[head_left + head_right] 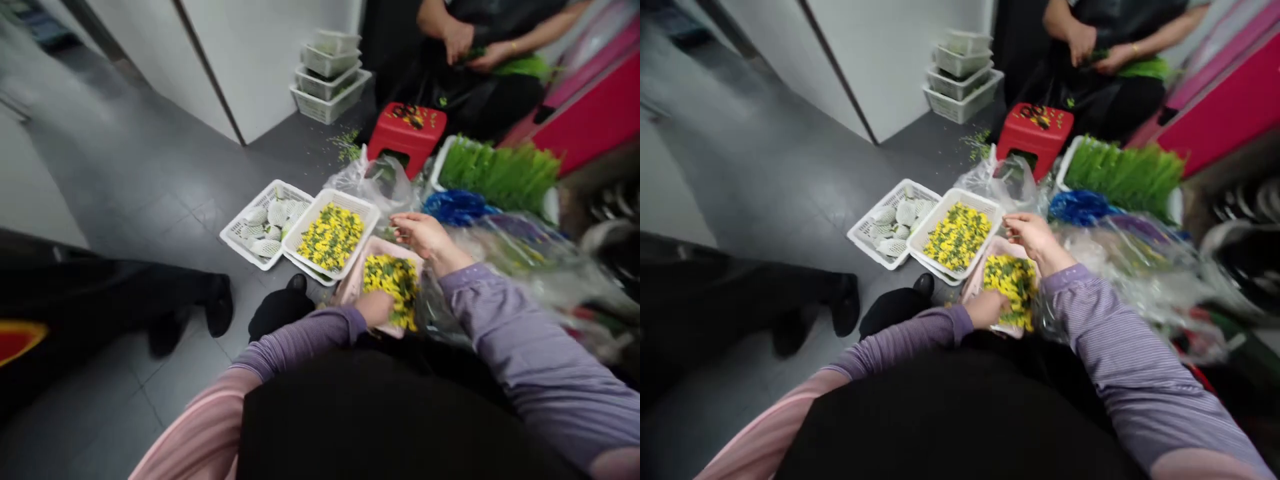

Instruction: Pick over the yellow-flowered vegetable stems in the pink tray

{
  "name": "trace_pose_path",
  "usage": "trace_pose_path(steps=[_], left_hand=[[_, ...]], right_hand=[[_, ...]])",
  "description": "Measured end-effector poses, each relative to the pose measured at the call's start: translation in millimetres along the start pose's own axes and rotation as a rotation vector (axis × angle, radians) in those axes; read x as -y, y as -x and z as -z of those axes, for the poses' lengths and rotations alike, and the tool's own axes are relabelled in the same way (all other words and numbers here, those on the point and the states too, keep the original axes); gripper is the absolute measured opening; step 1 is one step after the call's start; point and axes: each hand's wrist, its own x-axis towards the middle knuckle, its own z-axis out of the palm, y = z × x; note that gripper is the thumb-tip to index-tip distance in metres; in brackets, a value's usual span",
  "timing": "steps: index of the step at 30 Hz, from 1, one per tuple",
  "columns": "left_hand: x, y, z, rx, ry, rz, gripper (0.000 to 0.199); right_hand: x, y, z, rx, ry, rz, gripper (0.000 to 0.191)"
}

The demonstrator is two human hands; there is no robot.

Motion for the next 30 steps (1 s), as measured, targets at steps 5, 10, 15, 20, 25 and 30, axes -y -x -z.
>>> trace_pose_path(steps=[5,10,15,20,25,30], left_hand=[[10,-12,0.7,-0.09,-0.08,0.013,0.024],[-6,-4,-17.3,-0.098,-0.366,-0.043,0.024],[-30,-16,-44.0,0.049,-0.567,-0.068,0.025],[-32,-28,-31.7,0.099,-0.544,0.003,0.021],[-37,-22,5.5,0.104,-0.327,-0.031,0.015],[-42,-25,15.1,0.151,0.204,0.183,0.01]], right_hand=[[-62,98,69,-0.207,0.123,0.028,0.023],[-111,126,84,-0.25,0.31,-0.005,0.026],[-102,111,89,-0.141,0.863,0.306,0.032],[-98,109,96,-0.02,0.966,0.333,0.029],[-109,111,84,0.3,0.986,0.329,0.032],[-113,109,75,0.246,0.866,0.267,0.025]])
